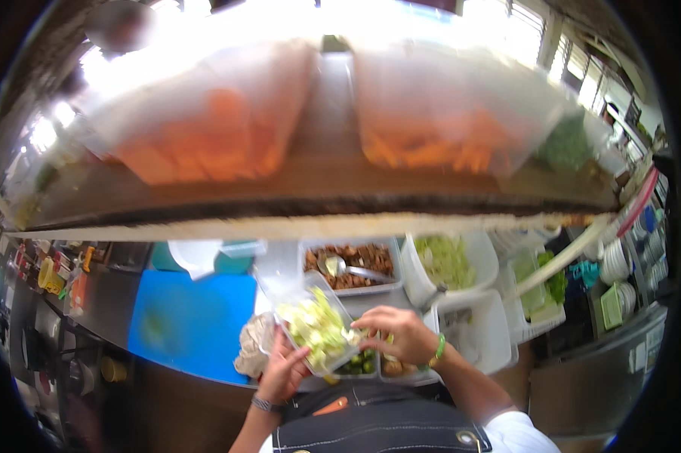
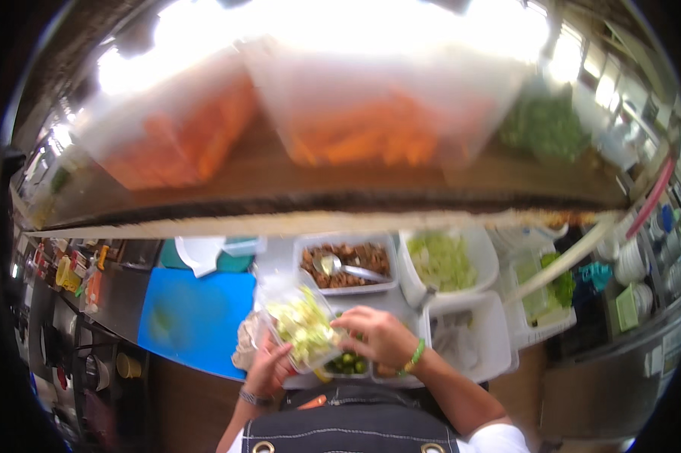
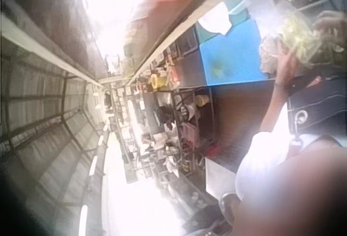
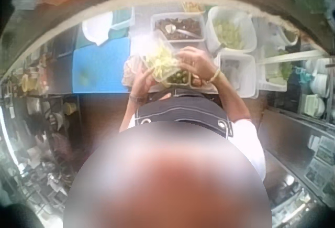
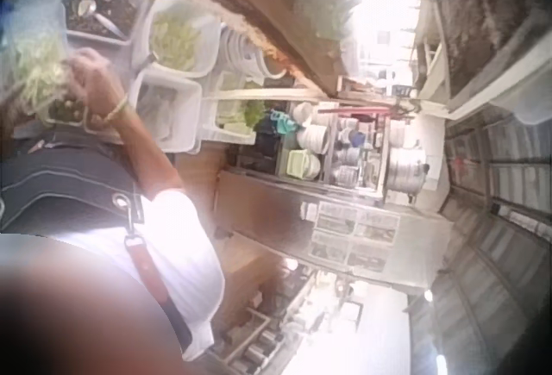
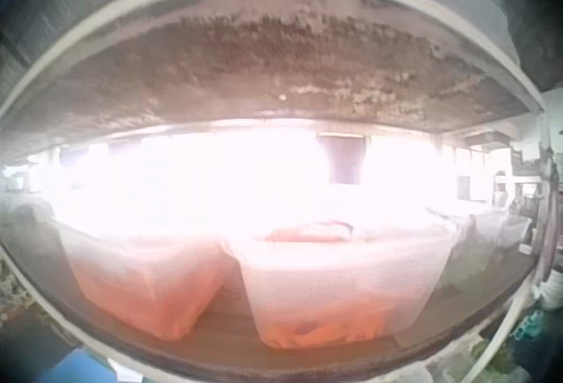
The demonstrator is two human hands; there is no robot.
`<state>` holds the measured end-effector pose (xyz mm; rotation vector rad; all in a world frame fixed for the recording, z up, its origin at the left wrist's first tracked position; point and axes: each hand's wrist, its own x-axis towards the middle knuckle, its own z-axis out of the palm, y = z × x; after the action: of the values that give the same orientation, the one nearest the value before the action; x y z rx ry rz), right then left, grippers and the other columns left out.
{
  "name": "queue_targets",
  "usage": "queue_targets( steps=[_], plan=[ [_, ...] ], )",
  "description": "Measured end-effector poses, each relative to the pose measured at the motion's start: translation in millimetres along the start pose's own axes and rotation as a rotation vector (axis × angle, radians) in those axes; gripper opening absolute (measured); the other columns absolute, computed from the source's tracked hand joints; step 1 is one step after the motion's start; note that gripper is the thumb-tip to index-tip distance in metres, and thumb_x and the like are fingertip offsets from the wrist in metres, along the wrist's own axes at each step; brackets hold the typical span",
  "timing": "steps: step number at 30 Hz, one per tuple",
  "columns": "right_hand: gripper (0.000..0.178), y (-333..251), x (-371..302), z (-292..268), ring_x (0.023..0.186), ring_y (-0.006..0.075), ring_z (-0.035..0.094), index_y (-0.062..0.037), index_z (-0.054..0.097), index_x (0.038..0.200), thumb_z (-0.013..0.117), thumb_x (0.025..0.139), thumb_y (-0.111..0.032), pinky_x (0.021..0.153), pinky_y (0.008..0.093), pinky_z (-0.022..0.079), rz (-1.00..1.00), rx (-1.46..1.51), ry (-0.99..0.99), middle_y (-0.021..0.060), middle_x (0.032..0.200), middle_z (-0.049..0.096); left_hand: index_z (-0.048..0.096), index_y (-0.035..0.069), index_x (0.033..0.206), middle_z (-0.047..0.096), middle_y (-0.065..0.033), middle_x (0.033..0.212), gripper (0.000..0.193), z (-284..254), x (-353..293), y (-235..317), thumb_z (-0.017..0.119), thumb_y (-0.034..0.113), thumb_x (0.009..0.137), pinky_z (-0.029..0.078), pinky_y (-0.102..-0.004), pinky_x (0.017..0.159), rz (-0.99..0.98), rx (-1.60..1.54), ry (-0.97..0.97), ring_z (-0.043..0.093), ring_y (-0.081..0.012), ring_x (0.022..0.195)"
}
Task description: The person assembles a noodle dish by adding shredded lettuce, green onions, shredded carrots, and cooked meat from containers into a bowl of noodles. The person uses a cloth to wipe the countertop and a spoon to scoop ingredients.
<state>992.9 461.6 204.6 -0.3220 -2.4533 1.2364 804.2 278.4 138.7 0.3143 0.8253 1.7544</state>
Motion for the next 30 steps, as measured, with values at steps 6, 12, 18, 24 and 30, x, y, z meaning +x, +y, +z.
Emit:
queue_targets(
  steps=[6,12,18,24,30],
  plan=[
    [0.036,68.8,38.1,-116.1,0.093,0.03,0.067,-0.0062,0.07,0.102,0.074,0.079,-0.034,0.079,0.0372,0.054,0.573,-0.633,0.311,0.0183,0.097,0.069,0.025,0.006,0.145,0.043,-0.016,0.141,0.061,-26.8,14.0,-16.8,0.055,0.009,0.092,0.041,-0.0486,0.105,-0.279,-0.349,-0.045,0.048,-0.0328,0.127],
    [0.073,282.0,16.8,-158.9,0.124,0.0322,0.05,-0.016,0.059,0.127,0.074,0.067,-0.054,0.107,0.04,0.037,0.51,-1.08,-0.62,0.016,0.132,0.055,0.036,0.005,0.139,0.052,-0.0139,0.132,0.046,-53.5,23.2,-26.7,0.052,0.01,0.096,0.052,-0.0343,0.093,-0.17,-0.261,-0.096,0.058,-0.0244,0.115],
    [0.061,273.4,30.5,-167.8,0.113,0.0303,0.058,-0.0128,0.066,0.118,0.074,0.069,-0.048,0.099,0.0364,0.044,0.718,-0.897,-0.618,0.0143,0.123,0.062,0.034,0.005,0.14,0.052,-0.0152,0.132,0.049,-83.0,39.7,-50.7,0.053,0.007,0.095,0.052,-0.0351,0.094,-0.086,-0.247,-0.044,0.057,-0.0245,0.116],
    [0.041,217.9,21.6,-167.3,0.105,0.0268,0.062,-0.0074,0.067,0.112,0.069,0.079,-0.032,0.091,0.0353,0.048,0.586,-0.693,-0.301,0.0133,0.114,0.065,0.032,0.005,0.14,0.054,-0.0139,0.129,0.053,-99.4,45.2,-57.6,0.056,0.005,0.093,0.053,-0.0362,0.093,0.257,0.266,-0.11,0.058,-0.0248,0.114],
    [0.039,219.9,9.9,-135.6,0.101,0.0269,0.063,-0.0059,0.067,0.111,0.069,0.08,-0.03,0.089,0.0357,0.049,0.53,-0.752,-0.239,0.0133,0.11,0.066,0.031,0.006,0.141,0.052,-0.0133,0.13,0.055,-54.4,18.9,-24.4,0.057,0.005,0.092,0.055,-0.0344,0.088,-0.021,-0.162,-0.177,0.058,-0.023,0.114]
  ],
)
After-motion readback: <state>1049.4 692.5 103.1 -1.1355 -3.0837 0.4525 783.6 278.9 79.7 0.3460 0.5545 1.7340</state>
